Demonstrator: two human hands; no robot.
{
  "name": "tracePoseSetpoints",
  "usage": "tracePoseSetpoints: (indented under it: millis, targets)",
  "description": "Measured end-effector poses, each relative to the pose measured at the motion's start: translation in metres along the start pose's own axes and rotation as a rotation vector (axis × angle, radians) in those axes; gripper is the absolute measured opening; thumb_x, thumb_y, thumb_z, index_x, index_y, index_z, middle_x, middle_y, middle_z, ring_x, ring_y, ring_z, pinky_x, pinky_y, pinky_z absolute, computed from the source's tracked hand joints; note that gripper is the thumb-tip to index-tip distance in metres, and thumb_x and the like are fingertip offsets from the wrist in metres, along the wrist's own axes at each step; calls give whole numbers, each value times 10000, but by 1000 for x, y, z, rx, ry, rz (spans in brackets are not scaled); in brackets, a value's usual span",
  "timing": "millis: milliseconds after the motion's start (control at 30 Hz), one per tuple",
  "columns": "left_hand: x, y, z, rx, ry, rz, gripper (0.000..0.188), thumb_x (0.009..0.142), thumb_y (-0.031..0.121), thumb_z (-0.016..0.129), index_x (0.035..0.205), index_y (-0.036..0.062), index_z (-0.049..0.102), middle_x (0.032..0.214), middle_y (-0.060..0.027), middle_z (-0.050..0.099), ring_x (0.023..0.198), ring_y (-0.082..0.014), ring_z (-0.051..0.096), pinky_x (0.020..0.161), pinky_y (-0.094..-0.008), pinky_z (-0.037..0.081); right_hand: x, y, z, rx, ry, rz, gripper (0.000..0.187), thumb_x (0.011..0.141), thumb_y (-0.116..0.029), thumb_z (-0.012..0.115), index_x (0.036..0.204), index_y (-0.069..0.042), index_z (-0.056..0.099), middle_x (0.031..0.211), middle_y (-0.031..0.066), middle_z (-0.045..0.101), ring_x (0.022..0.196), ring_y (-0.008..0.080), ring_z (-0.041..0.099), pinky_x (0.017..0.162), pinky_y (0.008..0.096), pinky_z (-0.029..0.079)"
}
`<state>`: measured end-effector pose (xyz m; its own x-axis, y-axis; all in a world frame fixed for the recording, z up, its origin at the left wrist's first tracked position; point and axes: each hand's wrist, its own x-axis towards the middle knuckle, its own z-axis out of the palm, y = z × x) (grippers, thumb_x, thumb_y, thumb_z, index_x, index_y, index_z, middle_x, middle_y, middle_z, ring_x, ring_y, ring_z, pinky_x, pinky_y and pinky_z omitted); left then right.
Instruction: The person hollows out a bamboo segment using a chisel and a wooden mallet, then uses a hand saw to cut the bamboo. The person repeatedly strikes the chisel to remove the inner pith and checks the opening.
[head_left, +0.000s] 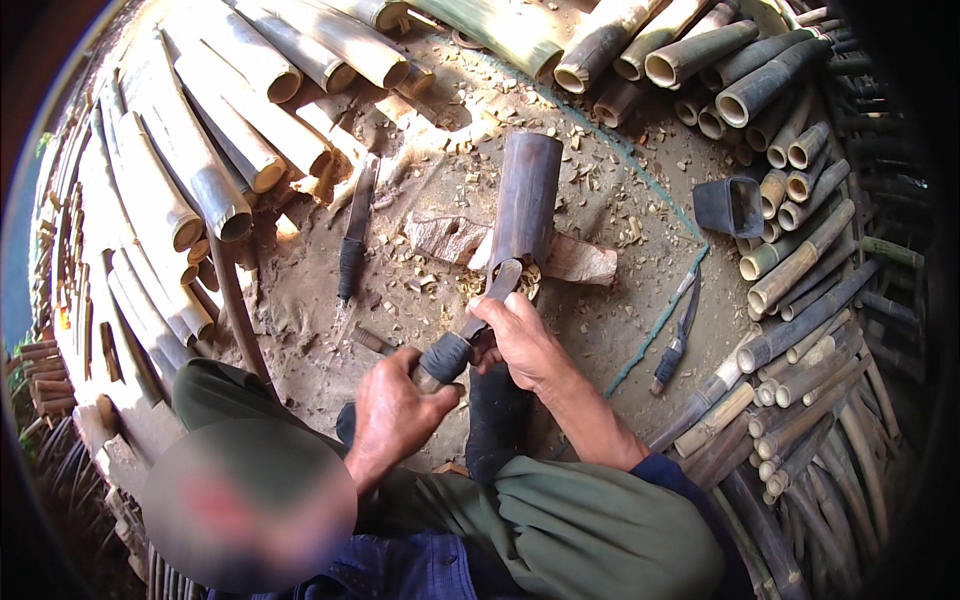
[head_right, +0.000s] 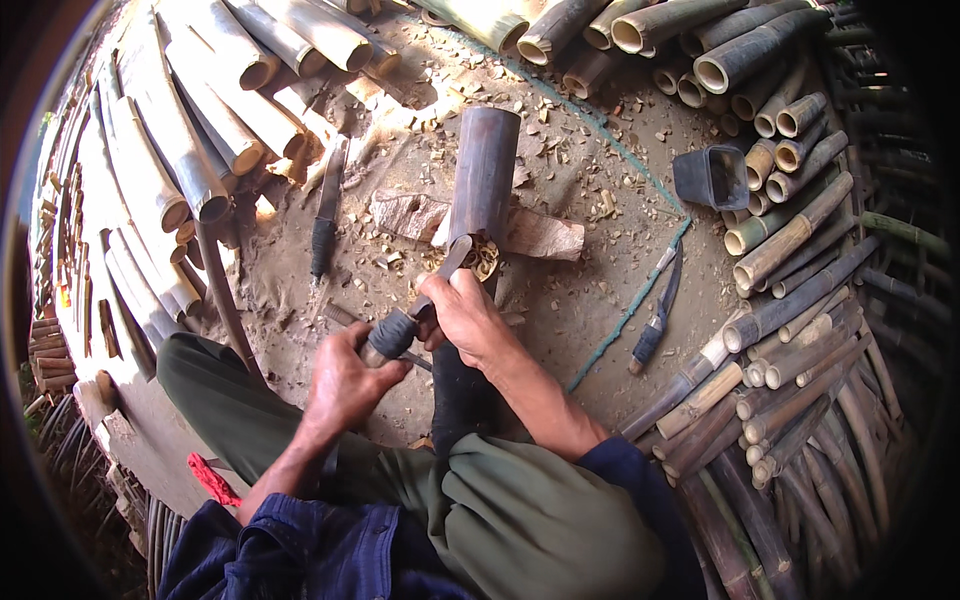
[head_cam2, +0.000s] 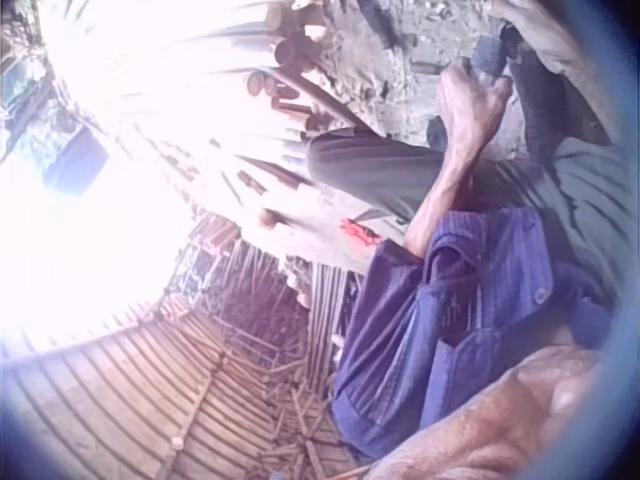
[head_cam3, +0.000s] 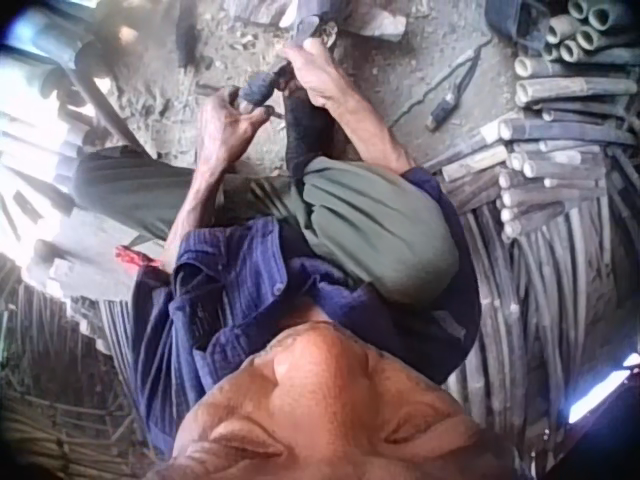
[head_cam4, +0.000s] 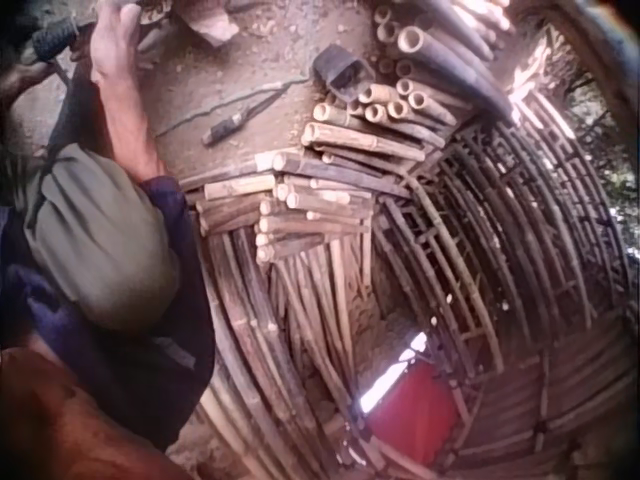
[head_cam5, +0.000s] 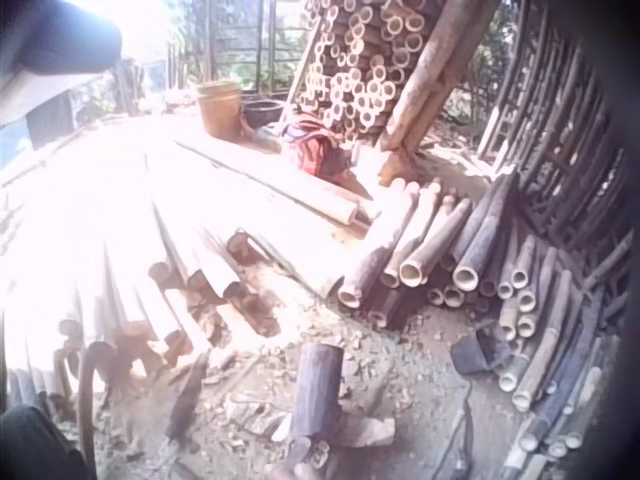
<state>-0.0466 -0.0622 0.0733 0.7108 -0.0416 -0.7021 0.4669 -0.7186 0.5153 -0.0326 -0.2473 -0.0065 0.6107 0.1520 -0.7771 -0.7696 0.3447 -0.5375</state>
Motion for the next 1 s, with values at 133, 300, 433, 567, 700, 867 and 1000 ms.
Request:
tracePoseSetpoints:
  millis: [133,300,433,567,700,867,1000]
  targets:
    - [17,64,-45,471,92,148,290,683,208,800,863,-12,746,720,-230,709,751,-414,743,748,-489,586,-2,-12,0,340,-50,-41,284,1047,-276,601,1147,-11,604,881,136,703,592,238,691,513,395,592]
    - [26,126,-53,793,27,406,173,714,160,750,784,5,723,725,-206,719,746,-393,752,725,-494,595,-3,-7,-11,696,-171,-137,266,1112,-262,527,1223,-33,604,1027,140,734,776,244,750,650,413,633]
    - [23,163,-33,1017,-114,672,65,785,104,733,784,39,729,726,-140,715,705,-291,759,640,-433,598,-2,11,-26,990,-237,-110,316,1136,-279,486,1301,-35,599,1207,123,719,1075,235,730,908,457,627]
    - [14,184,0,1302,-125,851,85,807,154,722,762,90,689,679,-23,644,614,-166,664,502,-358,487,-10,17,-28,844,-291,-213,458,1147,-346,423,1449,-26,547,1368,137,658,1304,258,611,1164,450,454]
    - [9,153,27,1491,141,1000,85,819,158,694,814,76,671,650,-30,591,573,-161,570,469,-346,378,-4,29,-27,965,-364,-116,537,1149,-413,383,1486,-20,527,1488,133,589,1404,271,535,1223,461,380]
    - [13,110,-15,1095,-144,826,219,897,149,680,961,-60,663,720,-106,668,678,-245,721,561,-420,570,-40,18,-6,919,-261,-29,465,1146,-455,427,1380,-82,575,1360,128,654,1268,258,623,1118,453,462]
    - [-4,97,-26,856,-789,823,185,893,121,668,992,-29,712,922,-168,711,751,-336,757,751,-468,643,-70,40,-32,443,-224,-163,251,1135,-307,469,1203,-97,588,1180,128,696,1115,198,671,1008,434,539]
